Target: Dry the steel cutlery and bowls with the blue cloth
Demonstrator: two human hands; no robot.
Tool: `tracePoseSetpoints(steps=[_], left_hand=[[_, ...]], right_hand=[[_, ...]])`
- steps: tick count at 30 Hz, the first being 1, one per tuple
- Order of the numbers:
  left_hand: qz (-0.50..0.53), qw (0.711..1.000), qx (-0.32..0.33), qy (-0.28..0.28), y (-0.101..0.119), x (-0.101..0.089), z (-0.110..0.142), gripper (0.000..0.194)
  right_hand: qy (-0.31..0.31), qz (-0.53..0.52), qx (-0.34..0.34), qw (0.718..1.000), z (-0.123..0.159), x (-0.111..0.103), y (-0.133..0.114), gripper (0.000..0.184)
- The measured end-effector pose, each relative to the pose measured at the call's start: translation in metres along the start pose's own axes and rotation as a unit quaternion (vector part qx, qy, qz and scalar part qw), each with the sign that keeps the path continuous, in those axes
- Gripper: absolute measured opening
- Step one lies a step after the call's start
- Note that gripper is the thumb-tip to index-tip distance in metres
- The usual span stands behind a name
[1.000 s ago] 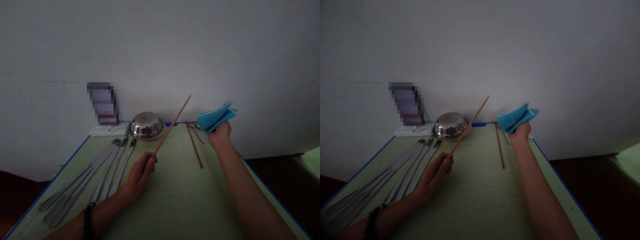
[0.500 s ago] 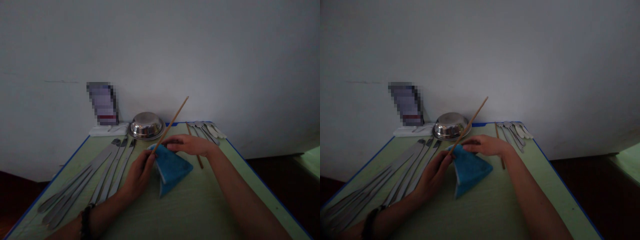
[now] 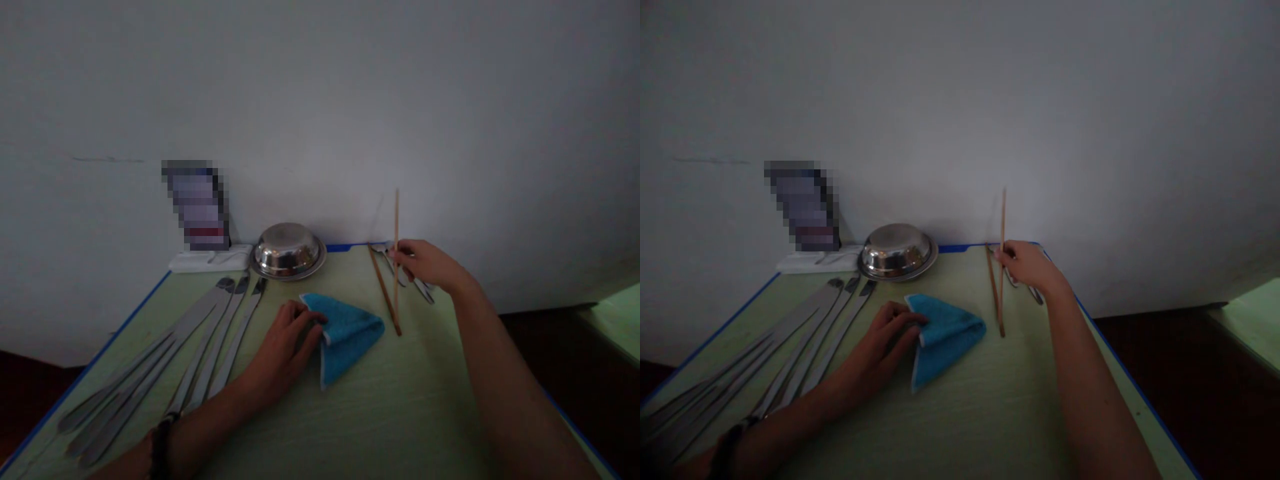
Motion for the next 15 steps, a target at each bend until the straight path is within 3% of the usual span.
tracePoseSetpoints(steps=[2, 4, 15], left_hand=[[0.0, 1.0, -0.005, 0.004, 0.0, -0.001, 0.001, 0.028], [0.004, 1.0, -0.005, -0.002, 0.001, -0.003, 0.002, 0.029], [-0.03, 0.997, 0.052, -0.04, 0.007, -0.003, 0.003, 0.043]], right_hand=[[-0.076, 0.058, 0.048, 0.994, -0.001, 0.005, 0.013, 0.016], [-0.105, 0.086, 0.088, 0.987, -0.002, 0.014, 0.02, 0.015], [-0.084, 0.2, 0.115, 0.969, -0.009, 0.032, 0.02, 0.023]])
Point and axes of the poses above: each hand's wrist, its own z-axis away from the middle knuckle, its own x-axis out of the palm, y = z × x, the point moved 1 cm from there along -z, towards the middle knuckle, and after that the axes turned 3 degrees about -z, right-handed, at the moved point
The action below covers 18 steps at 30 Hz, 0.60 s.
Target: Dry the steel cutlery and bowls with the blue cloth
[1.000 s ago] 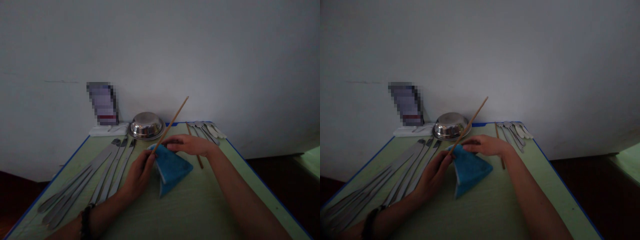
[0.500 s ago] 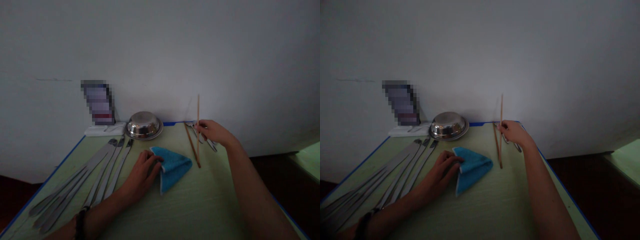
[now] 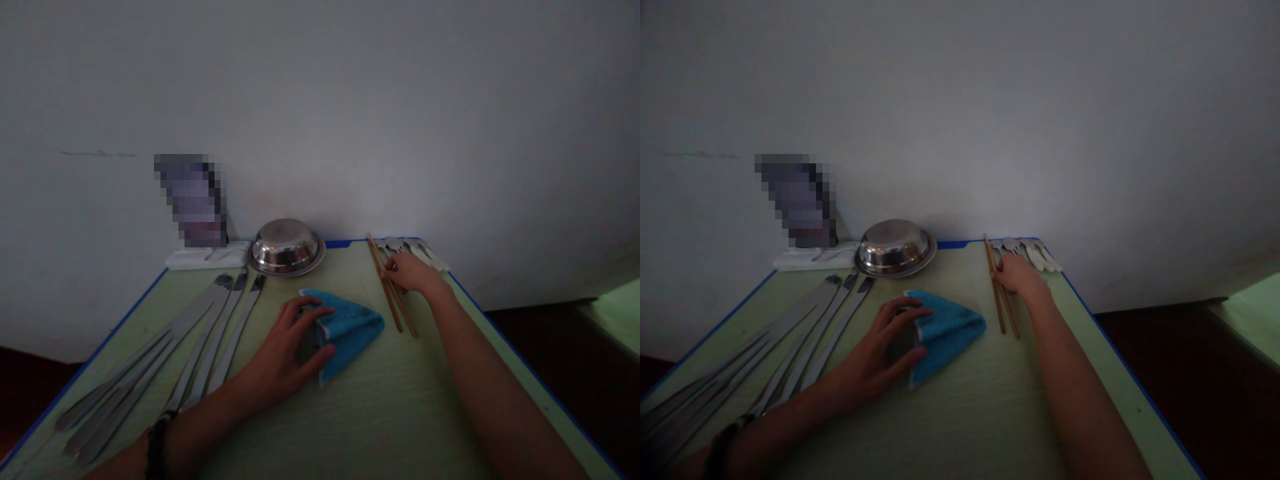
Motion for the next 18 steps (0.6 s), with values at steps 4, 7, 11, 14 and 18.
tracePoseSetpoints(steps=[4, 7, 11, 14, 18], left_hand=[[-0.018, 1.0, 0.004, 0.018, -0.004, 0.005, -0.002, 0.043], [-0.019, 0.999, 0.001, 0.037, -0.009, 0.008, -0.004, 0.033], [0.017, 0.997, -0.011, 0.073, -0.012, 0.006, -0.006, 0.016], [0.067, 0.99, -0.069, 0.106, -0.013, 0.002, -0.007, 0.018], [0.106, 0.973, -0.138, 0.149, -0.014, -0.001, -0.006, 0.021]], right_hand=[[-0.004, -0.005, 0.006, 1.0, -0.002, 0.004, -0.001, 0.023], [-0.008, -0.012, 0.008, 1.0, -0.002, 0.006, -0.001, 0.024], [-0.013, -0.022, 0.009, 1.0, -0.001, 0.006, -0.001, 0.025], [-0.016, -0.026, 0.01, 0.999, 0.0, 0.006, -0.001, 0.024], [-0.023, -0.031, 0.014, 0.999, 0.0, 0.007, -0.002, 0.023]])
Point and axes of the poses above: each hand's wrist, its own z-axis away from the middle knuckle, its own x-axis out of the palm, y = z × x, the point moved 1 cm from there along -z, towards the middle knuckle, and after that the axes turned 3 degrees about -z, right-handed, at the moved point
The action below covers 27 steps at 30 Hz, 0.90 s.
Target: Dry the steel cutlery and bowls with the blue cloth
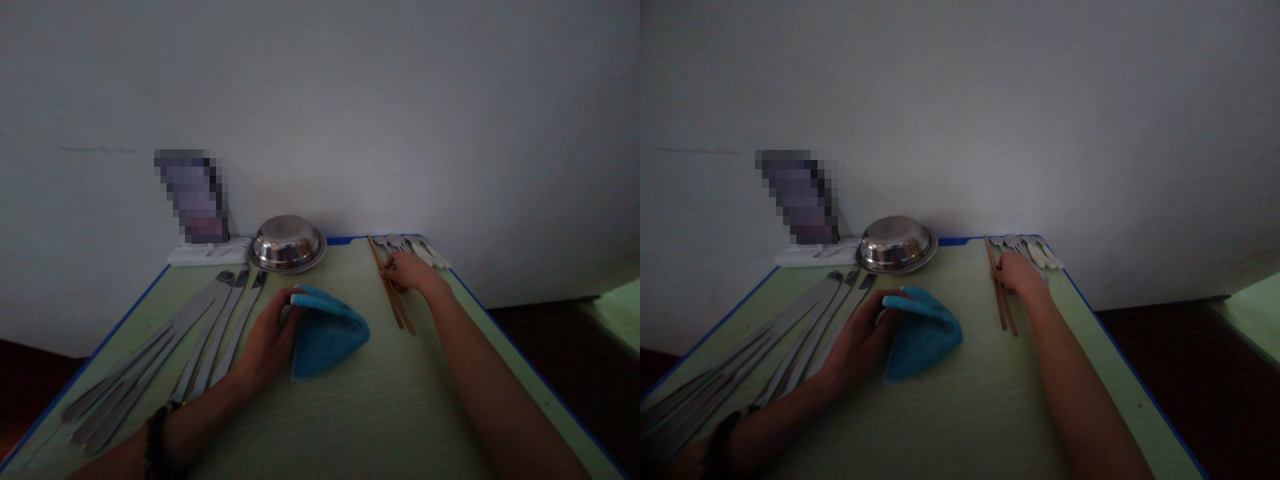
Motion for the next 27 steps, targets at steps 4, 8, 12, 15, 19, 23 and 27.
tracePoseSetpoints(steps=[4, 8, 12, 15, 19, 23, 27], left_hand=[[0.011, 0.997, 0.053, 0.053, 0.0, -0.003, 0.001, 0.021], [-0.019, 0.979, 0.202, -0.028, 0.01, -0.007, 0.008, 0.031], [-0.12, 0.959, 0.218, -0.139, 0.015, -0.002, 0.012, 0.035], [-0.153, 0.962, 0.191, -0.123, 0.009, 0.006, 0.009, 0.034], [-0.156, 0.97, 0.17, -0.072, 0.0, 0.009, 0.006, 0.028], [-0.114, 0.971, 0.201, -0.061, 0.005, 0.004, 0.007, 0.024], [-0.077, 0.95, 0.235, -0.191, 0.014, 0.0, 0.008, 0.024]], right_hand=[[-0.006, 0.001, 0.006, 1.0, 0.0, 0.0, -0.001, 0.022], [-0.01, 0.001, 0.009, 1.0, 0.0, 0.001, -0.002, 0.021], [-0.017, -0.005, 0.011, 1.0, 0.0, 0.001, -0.002, 0.024], [-0.025, -0.017, 0.024, 0.999, 0.001, 0.002, -0.001, 0.026], [-0.022, -0.024, 0.026, 0.999, 0.0, 0.003, -0.001, 0.027], [-0.017, -0.015, 0.023, 0.999, 0.0, 0.004, 0.0, 0.028], [-0.016, -0.009, 0.021, 1.0, 0.0, 0.004, -0.001, 0.029]])
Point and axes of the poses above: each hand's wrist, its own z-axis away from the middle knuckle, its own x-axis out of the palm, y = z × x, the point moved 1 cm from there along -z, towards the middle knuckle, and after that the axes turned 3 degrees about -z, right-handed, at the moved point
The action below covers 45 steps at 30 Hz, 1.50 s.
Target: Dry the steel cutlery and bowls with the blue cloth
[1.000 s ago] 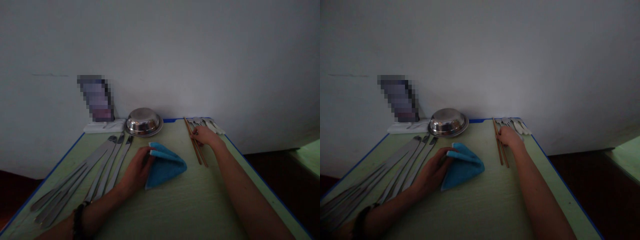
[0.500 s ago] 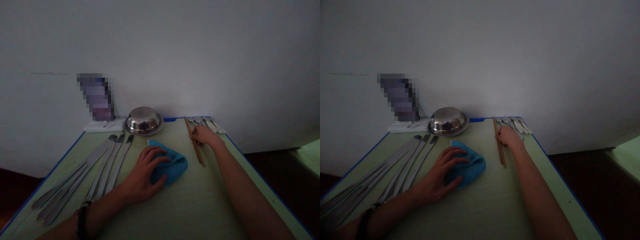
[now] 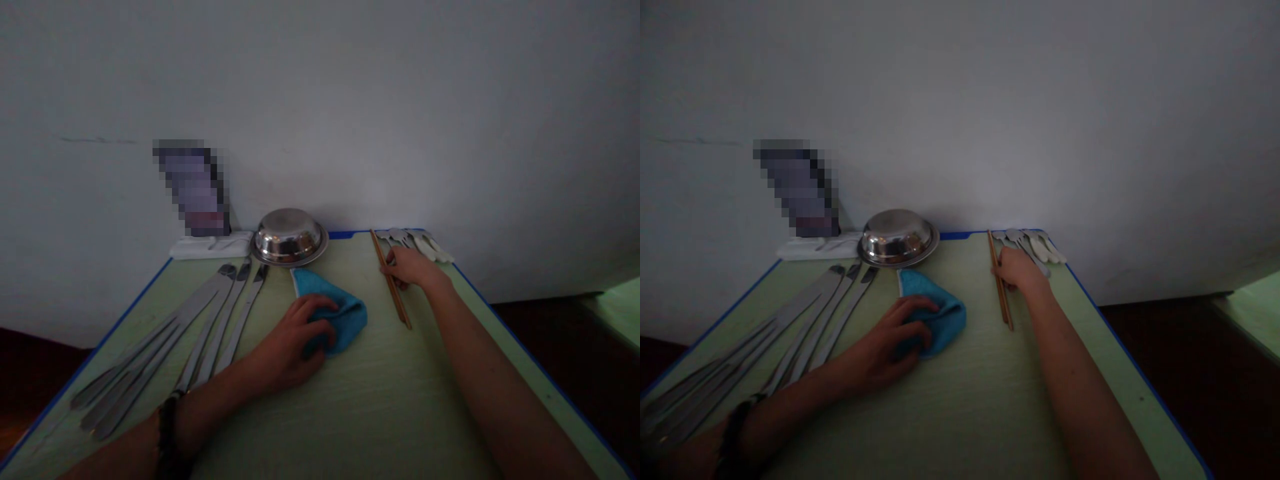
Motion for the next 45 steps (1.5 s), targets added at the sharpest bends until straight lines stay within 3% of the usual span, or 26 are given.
tracePoseSetpoints(steps=[7, 17, 22, 33, 41, 45], left_hand=[[0.024, 0.998, -0.005, -0.066, 0.0031, -0.0057, -0.0013, 0.032], [0.033, 0.997, -0.002, -0.071, -0.0006, -0.0047, -0.0007, 0.027], [0.031, 0.996, 0.001, -0.086, 0.0026, -0.0073, -0.0011, 0.035], [0.021, 0.998, 0.01, -0.067, 0.0007, -0.0042, -0.0009, 0.026], [0.015, 0.996, 0.008, -0.086, 0.0016, -0.0052, -0.0012, 0.041], [0.015, 0.996, 0.012, -0.086, 0.0029, -0.007, -0.0011, 0.036]], right_hand=[[-0.004, -0.01, -0.004, 1.0, -0.0014, 0.0004, 0.0017, 0.029], [-0.01, -0.016, 0.0, 1.0, -0.0014, 0.0021, 0.0022, 0.029], [-0.016, -0.022, -0.002, 1.0, -0.0008, 0.0018, 0.0019, 0.028], [-0.005, -0.013, -0.009, 1.0, -0.0022, 0.0026, 0.0035, 0.027], [-0.012, -0.024, -0.009, 1.0, -0.0016, 0.0021, 0.0033, 0.027], [-0.015, -0.029, -0.007, 0.999, -0.0017, 0.002, 0.003, 0.027]])
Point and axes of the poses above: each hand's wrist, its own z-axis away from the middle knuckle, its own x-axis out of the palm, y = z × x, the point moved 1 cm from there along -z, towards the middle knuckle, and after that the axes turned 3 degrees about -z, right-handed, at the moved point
